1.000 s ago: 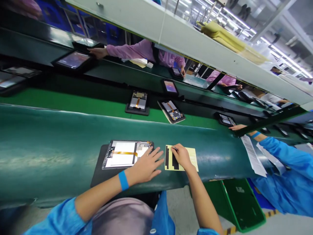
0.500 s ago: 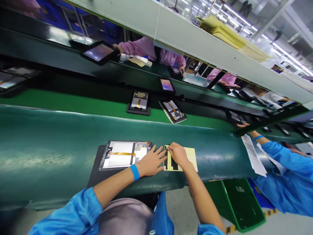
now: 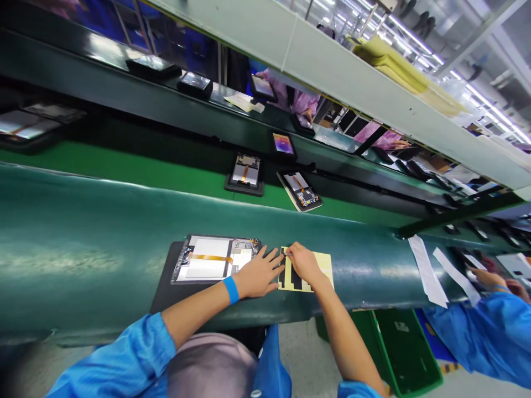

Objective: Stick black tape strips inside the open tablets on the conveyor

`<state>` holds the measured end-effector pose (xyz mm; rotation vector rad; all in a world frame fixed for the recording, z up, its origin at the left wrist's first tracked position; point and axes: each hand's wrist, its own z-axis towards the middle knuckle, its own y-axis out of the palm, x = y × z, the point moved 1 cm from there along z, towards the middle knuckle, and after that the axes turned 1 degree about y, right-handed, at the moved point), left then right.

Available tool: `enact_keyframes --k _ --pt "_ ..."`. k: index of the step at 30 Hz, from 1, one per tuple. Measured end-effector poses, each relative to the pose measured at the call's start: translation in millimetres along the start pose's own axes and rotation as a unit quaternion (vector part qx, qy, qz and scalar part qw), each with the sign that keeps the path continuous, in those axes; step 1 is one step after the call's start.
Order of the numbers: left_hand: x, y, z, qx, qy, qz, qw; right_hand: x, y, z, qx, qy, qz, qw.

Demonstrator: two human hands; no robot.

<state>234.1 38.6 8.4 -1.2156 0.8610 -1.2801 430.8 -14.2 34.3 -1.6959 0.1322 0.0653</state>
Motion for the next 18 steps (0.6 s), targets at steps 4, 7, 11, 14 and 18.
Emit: enact_keyframes --k 4,7,11,14,18 --pt "0.1 0.2 0.0 0.000 0.000 0.000 1.000 0.1 0.9 -2.7 0.007 -0.005 0.001 1.000" --pt "0.2 0.0 -0.2 -0.003 0.000 0.000 1.000 1.0 1.6 -4.1 0.016 -0.008 0.003 1.000" --pt "0.4 1.5 -0.3 -0.001 0.001 -0.005 1.000 2.0 2.2 -6.8 0.028 -0.009 0.002 1.000" --pt "0.7 4.7 0.1 0.002 -0.003 -0.010 1.000 2.4 3.1 -9.6 0.038 -0.008 0.001 0.999" --pt "1.2 8.2 1.1 0.003 -0.007 -0.012 1.000 4.7 3.4 -13.1 0.058 0.004 -0.005 0.998"
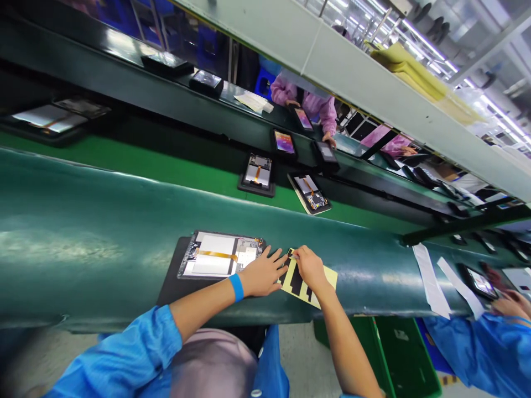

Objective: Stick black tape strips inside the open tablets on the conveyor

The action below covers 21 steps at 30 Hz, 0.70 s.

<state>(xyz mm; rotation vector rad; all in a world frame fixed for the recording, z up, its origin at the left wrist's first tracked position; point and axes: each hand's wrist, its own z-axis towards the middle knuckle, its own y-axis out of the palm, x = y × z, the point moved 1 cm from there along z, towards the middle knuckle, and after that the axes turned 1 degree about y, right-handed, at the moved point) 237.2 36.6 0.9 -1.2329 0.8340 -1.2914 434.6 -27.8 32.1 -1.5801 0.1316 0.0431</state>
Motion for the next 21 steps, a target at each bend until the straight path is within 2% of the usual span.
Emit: enact_keyframes --k 6,10,14,17,21 --pt "0.4 -1.4 0.3 0.004 0.000 -0.004 1.000 8.5 -14.0 -4.0 0.049 0.025 0.015 0.998" --pt "-0.1 -0.4 0.1 0.008 -0.001 -0.012 1.000 8.0 -27.2 -6.3 0.090 0.031 0.081 0.992" --pt "-0.5 -0.3 1.6 0.018 -0.005 -0.039 0.999 -3.2 -43.6 -6.2 0.111 0.025 0.156 0.981" --pt "-0.9 -8.4 0.9 0.044 -0.015 -0.072 0.996 -16.3 -60.1 -5.7 0.132 0.025 0.194 0.972" --pt "-3.2 -31.1 -11.0 0.108 -0.063 -0.131 0.983 -38.2 -78.9 -6.6 0.147 0.011 0.226 0.963"
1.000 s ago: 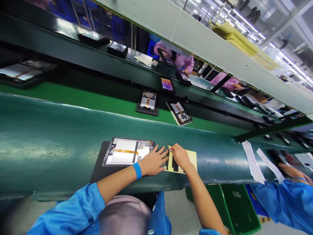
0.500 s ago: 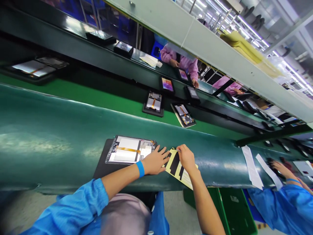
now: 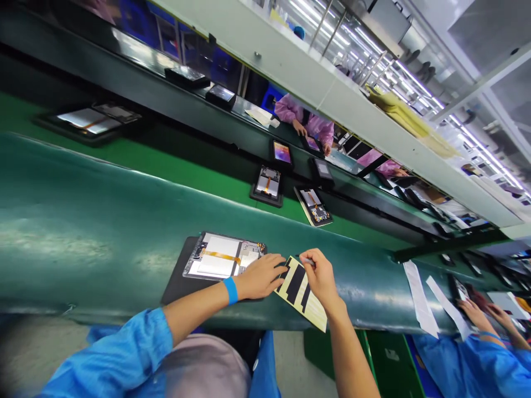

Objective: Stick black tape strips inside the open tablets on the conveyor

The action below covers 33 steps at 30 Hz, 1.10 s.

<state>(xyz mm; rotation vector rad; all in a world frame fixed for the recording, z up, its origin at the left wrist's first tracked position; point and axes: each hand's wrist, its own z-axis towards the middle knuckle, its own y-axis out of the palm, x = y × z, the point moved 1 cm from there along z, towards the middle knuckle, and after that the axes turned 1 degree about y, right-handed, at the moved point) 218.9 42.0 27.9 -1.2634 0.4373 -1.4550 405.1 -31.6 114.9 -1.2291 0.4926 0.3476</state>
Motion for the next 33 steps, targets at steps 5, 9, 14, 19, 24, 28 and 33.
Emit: enact_keyframes --k 5,9,14,19,24,28,33 --pt "-1.5 -37.8 -40.8 0.066 -0.058 -0.053 0.995 -34.6 18.6 1.9 -0.034 -0.047 0.060 0.997" --pt "-7.1 -60.2 -99.8 0.121 -0.069 -0.065 0.988 -62.3 64.1 9.5 -0.098 -0.089 0.116 0.984" --pt "-24.0 -80.2 -166.6 0.184 -0.163 0.035 0.969 -95.4 135.1 24.9 -0.204 -0.144 0.139 0.958" --pt "-42.0 -90.3 -194.3 0.184 -0.233 0.100 0.950 -112.7 177.4 40.3 -0.269 -0.154 0.077 0.948" --pt "-47.0 -88.7 -195.3 0.158 -0.249 0.127 0.947 -117.0 187.2 50.8 -0.277 -0.147 0.027 0.949" --pt "-47.5 -87.5 -191.8 0.134 -0.239 0.146 0.951 -118.9 189.5 54.1 -0.270 -0.134 0.009 0.953" --pt "-48.9 -87.3 -189.4 0.115 -0.232 0.158 0.953 -118.5 192.6 55.1 -0.257 -0.133 0.012 0.957"
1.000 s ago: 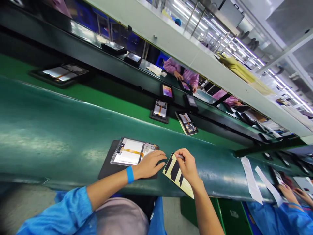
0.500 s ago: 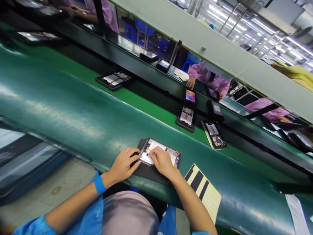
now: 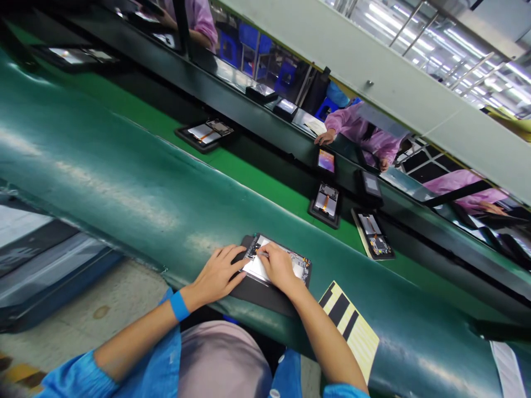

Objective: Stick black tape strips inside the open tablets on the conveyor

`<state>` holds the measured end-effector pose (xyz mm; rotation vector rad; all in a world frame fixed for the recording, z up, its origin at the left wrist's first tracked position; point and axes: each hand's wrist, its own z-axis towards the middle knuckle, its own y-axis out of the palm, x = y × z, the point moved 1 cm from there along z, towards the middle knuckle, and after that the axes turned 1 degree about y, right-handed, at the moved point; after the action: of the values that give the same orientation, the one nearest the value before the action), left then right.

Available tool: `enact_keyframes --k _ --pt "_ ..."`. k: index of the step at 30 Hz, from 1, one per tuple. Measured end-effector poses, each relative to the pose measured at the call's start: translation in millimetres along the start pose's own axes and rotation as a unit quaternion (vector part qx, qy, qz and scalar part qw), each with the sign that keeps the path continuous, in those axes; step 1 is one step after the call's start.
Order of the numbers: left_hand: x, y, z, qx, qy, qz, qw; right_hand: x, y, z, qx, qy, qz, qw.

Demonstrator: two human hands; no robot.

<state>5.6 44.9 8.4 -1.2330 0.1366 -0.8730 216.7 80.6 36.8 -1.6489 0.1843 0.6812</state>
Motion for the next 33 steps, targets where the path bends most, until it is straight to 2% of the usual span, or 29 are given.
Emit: enact_keyframes --k 11,15,18,22,27,30,33 --pt "1.9 -2.0 5.9 -0.057 -0.004 0.062 0.996 3.4 3.6 1.5 0.006 -0.009 -0.018 1.000" --pt "1.8 -1.4 6.7 -0.064 -0.008 0.061 0.996 7.0 1.5 -2.5 0.070 -0.011 0.007 0.997" --pt "3.6 -1.6 10.1 -0.055 -0.010 0.051 0.997 7.7 -4.3 -17.9 0.099 -0.025 0.022 0.995" --pt "5.8 -0.8 19.0 -0.061 -0.030 0.052 0.996 5.2 -10.6 -58.0 0.060 -0.067 0.004 0.996" --pt "-3.1 1.1 23.5 -0.046 -0.046 0.051 0.997 9.4 -6.6 -109.3 -0.049 -0.116 -0.118 0.985" --pt "-14.2 -0.6 13.6 -0.007 -0.063 0.048 0.997 19.0 0.4 -120.8 -0.082 -0.144 -0.185 0.969" --pt "-23.4 -2.6 -4.7 0.038 -0.063 0.046 0.996 30.5 3.1 -109.7 -0.067 -0.149 -0.201 0.966"
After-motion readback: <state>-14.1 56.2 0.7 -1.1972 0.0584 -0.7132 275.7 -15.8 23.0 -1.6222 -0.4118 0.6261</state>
